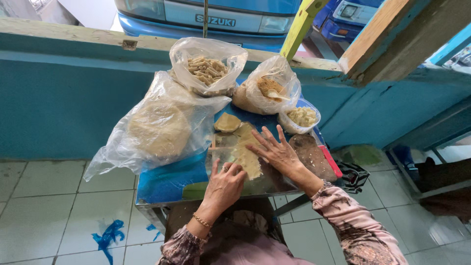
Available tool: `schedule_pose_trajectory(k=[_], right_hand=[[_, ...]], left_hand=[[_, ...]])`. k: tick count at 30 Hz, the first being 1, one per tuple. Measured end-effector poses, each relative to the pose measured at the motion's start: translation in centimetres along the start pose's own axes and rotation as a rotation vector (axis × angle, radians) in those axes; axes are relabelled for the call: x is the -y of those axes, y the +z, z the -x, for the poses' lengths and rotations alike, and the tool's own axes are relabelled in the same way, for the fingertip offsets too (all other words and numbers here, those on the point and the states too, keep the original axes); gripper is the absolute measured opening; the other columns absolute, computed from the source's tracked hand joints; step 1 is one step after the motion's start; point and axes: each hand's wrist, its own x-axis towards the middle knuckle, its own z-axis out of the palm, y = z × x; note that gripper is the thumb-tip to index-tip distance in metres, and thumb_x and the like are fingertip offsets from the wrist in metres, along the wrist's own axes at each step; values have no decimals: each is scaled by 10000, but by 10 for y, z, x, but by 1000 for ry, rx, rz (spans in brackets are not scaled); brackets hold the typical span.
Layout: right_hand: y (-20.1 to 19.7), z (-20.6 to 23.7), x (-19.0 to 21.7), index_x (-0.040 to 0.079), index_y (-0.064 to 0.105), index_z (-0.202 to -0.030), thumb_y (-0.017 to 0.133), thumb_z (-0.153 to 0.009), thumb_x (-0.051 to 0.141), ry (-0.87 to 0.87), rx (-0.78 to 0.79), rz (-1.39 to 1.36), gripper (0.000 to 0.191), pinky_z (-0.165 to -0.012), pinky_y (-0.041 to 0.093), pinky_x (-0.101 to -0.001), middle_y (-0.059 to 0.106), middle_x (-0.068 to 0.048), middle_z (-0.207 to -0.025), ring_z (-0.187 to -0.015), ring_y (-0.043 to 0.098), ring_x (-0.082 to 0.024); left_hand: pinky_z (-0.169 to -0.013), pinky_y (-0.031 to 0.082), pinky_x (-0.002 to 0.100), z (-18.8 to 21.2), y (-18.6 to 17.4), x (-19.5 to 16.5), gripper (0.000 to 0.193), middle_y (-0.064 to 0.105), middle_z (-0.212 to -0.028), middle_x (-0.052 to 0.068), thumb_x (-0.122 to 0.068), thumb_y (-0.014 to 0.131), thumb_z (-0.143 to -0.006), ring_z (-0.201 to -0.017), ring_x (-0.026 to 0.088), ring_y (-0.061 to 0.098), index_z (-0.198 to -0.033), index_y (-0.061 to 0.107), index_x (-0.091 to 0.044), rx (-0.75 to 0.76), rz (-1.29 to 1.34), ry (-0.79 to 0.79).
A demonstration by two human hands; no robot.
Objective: The person sits at a table by an open window and shapes dough pieces by hand. They take dough from a plastic bag, pinch and flatten pieces, fold them over, and set the folded pieces on the table, repeating the cycle while occasionally reaching into the bags of dough.
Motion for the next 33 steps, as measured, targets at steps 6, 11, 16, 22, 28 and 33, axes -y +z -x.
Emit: schedule_pose_trajectory(k=[6, 11, 16, 22, 28, 33], right_hand=[[10, -7, -8, 369, 361, -1587, 682, -847, 366, 61, 51, 4, 807, -1188, 121, -720, 281, -103, -1667, -1492, 323, -372], [17, -16, -13, 398, 335, -1589, 669, -879, 316, 57, 28, 65, 789, -1188, 106, -719, 279, -91, -1666, -1491, 315, -360], [10, -19, -16, 375, 312, -1601, 649, -884, 285, 80, 60, -81, 797, -1182, 80, -736, 250, -101, -1682, -1504, 299, -382], [1, -31, -18, 404, 346, -1552, 626, -865, 242, 151, 145, -90, 759, -1125, 61, -755, 233, -102, -1654, -1477, 283, -392], [-3, -39, -28, 320, 576, -1445, 613, -913, 213, 273, 95, 0, 544, -1215, 101, -679, 334, -82, -1654, -1514, 300, -352], [-11, -11, -74, 131, 752, -1153, 721, -883, 446, 680, 87, -71, 417, -1198, 112, -725, 445, -91, -1601, -1482, 330, -337]], left_hand=[[-1079, 352, 584, 0, 4, 3, 132, 675, -1044, 40, -156, 688, -828, -1095, 265, 616, -955, 708, -131, -7, 56, -21], [-1066, 402, 513, -8, 9, 20, 295, 663, -1215, 124, -205, 708, -867, -1132, 299, 612, -1137, 706, -87, -91, 294, -87], [-1027, 385, 572, -75, 36, 45, 257, 669, -1280, 112, -130, 626, -843, -1181, 310, 606, -1079, 703, -67, 62, -13, 0], [-1069, 344, 638, -113, 41, 65, 294, 677, -1159, 83, -119, 599, -837, -1228, 295, 584, -1115, 692, -100, 280, -113, -13], [-1131, 290, 658, -108, 33, 65, 241, 686, -1183, 53, -124, 552, -893, -1217, 276, 601, -1073, 711, -122, 265, -131, -32], [-1136, 260, 651, -113, 26, 67, 283, 684, -1185, 46, -102, 535, -878, -1224, 257, 601, -1100, 701, -158, 271, -42, -65]])
